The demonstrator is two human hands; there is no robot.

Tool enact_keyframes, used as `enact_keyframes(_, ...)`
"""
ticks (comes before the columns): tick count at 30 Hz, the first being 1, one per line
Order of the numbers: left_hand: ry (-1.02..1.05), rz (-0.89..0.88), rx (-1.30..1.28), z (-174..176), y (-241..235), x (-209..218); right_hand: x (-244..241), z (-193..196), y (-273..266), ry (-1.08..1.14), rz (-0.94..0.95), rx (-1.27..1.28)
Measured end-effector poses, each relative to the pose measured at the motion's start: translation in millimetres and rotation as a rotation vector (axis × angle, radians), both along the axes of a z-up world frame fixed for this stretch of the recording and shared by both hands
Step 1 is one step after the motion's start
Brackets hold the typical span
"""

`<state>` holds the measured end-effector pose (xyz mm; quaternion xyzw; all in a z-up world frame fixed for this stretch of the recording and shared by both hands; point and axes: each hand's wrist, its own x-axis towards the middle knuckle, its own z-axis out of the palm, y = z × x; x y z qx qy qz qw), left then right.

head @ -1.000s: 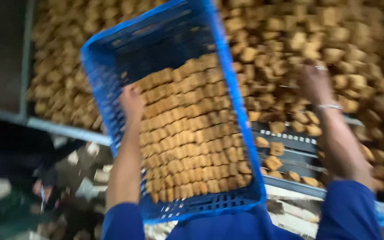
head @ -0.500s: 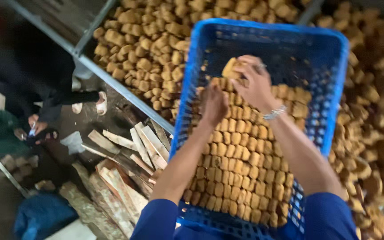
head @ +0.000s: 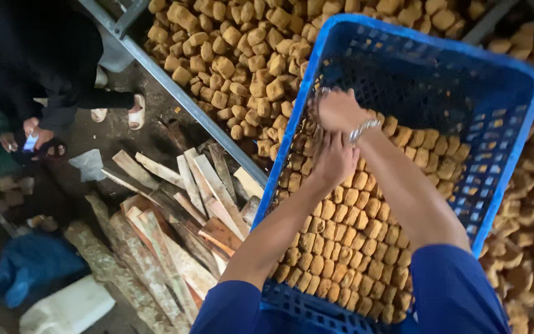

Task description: The person repeatedly picks small brown food items from a metal tray and places them into a blue plastic crate. The hands work continuously, transferring items one by one or in small handfuls from the tray to the crate.

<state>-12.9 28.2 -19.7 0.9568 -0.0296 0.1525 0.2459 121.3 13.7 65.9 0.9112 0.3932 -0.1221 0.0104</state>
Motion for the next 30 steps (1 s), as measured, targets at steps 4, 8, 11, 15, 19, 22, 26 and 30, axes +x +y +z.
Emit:
enact_keyframes(4, -0.070, 0.101, 0.030, -18, 2, 8, 14, 0, 15, 0.217, -0.172, 0.204)
enact_keyframes(8, 0.693, -0.104, -0.103, -17, 24, 20, 0, -3, -12, 0.046, -0.051, 0.493)
enact_keyframes(11, 0.004, -0.067, 0.409, 15, 56, 12, 1, 19, -78, 0.080, -0.108, 0.767)
enact_keyframes(15, 0.031, -0.014, 0.216, 94, 91, -29, -14, 63, -233, 0.488, -0.215, 1.592)
enact_keyframes(19, 0.096, 0.229, 0.551, 146, 128, -44, -49, 45, -379, -0.159, -0.694, 1.552)
enact_keyframes(22, 0.583, 0.378, 0.244, 146, 150, -52, -58, -12, -390, -0.154, -0.748, 1.424)
enact_keyframes(26, 0.299, 0.309, 0.283, 129, 192, -68, -83, -78, -328, -0.119, -0.742, 0.634)
enact_keyframes(30, 0.243, 0.263, 0.276, 140, 238, -68, -168, -99, -271, -0.262, -0.506, 0.548)
